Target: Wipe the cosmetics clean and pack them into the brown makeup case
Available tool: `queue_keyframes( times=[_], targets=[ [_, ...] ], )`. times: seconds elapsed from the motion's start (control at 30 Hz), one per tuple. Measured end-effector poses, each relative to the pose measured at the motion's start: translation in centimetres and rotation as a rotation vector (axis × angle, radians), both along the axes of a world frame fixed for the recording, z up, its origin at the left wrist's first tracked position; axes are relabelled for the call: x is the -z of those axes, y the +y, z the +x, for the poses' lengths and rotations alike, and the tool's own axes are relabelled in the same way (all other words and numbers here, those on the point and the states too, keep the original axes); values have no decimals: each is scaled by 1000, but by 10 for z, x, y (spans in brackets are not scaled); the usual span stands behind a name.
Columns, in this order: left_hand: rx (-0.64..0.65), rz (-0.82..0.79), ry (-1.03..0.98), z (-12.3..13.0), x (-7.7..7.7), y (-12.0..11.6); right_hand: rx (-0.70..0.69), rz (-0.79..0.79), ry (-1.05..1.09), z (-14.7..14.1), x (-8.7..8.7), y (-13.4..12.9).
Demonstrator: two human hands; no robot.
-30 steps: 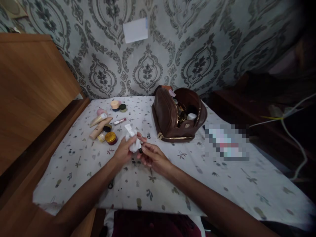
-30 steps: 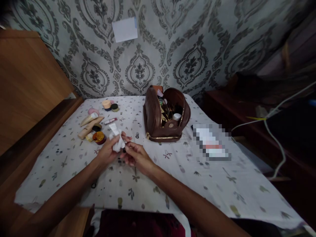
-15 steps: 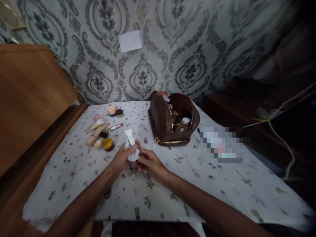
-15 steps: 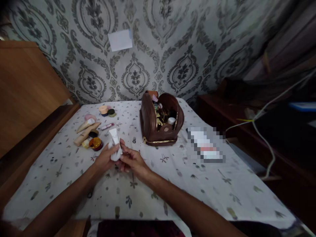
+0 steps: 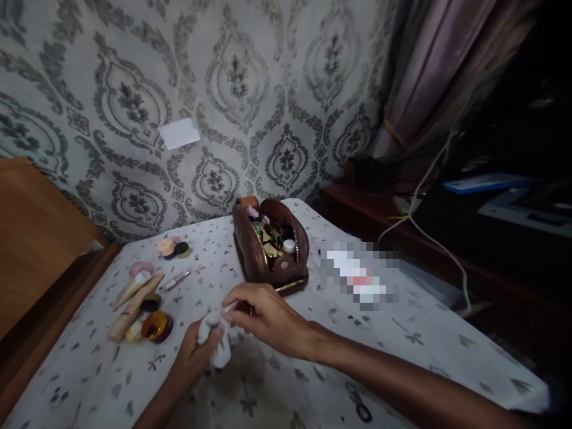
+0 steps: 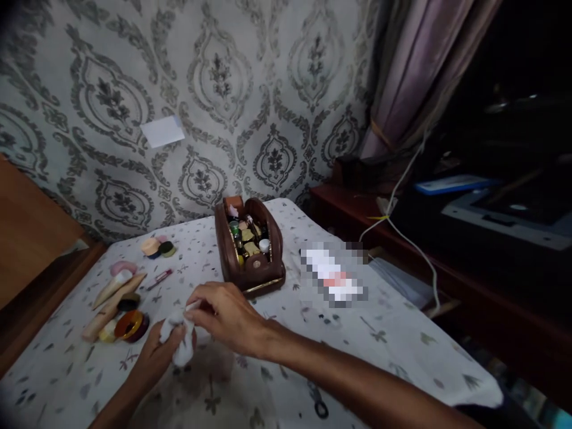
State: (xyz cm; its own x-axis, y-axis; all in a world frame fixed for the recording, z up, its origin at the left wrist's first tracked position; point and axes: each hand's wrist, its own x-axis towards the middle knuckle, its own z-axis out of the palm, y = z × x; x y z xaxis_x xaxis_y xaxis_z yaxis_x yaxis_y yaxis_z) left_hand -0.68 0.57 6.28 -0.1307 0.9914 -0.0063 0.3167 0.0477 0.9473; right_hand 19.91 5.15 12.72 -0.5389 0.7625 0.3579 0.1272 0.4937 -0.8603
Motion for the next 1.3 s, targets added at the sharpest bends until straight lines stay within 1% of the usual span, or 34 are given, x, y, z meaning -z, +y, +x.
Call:
queue_keyframes(
  times=[0.1,0.17,0.23,0.3,0.37,0.43,0.47,0.53,0.6,0.67,0.77,0.83,0.9,0.93,1.0,1.1,1.2,1.3],
  targets=[
    [4,44,45,15,-11,3,-62,-6,87,16,-3,9],
    [18,28,26,26,-25,10,-84,-38,162,31,-9,14],
    [57,8,-1,38,-41,23,-72,-60,218,49,-19,20],
    [78,66,-6,51,-57,38,12,-41,262,69,-32,29],
    [81,174,22,64,-69,53,173,51,315,89,-46,45],
    [107,250,62,77,-75,62,352,179,364,106,-58,67],
    [140,266,85,83,-76,64,418,241,359,112,-63,81],
    [208,296,143,93,-72,64,524,351,325,119,-70,111],
    [257,326,210,98,-63,60,590,417,218,118,-74,143],
    [295,325,269,99,-50,54,605,453,20,110,-77,172],
    [313,260,298,92,-24,45,542,426,-323,92,-78,206],
    [269,198,301,86,-4,39,490,405,-479,80,-78,222],
    [138,154,304,83,15,33,451,394,-564,70,-78,233],
    [95,135,303,82,22,31,437,387,-593,66,-78,238],
    [84,94,295,83,34,27,408,371,-638,61,-78,246],
    [131,53,288,83,41,27,318,325,-674,55,-78,255],
    [67,58,295,82,40,27,189,219,-690,48,-74,262],
    [86,29,258,81,37,28,131,169,-717,39,-68,267]
  ],
)
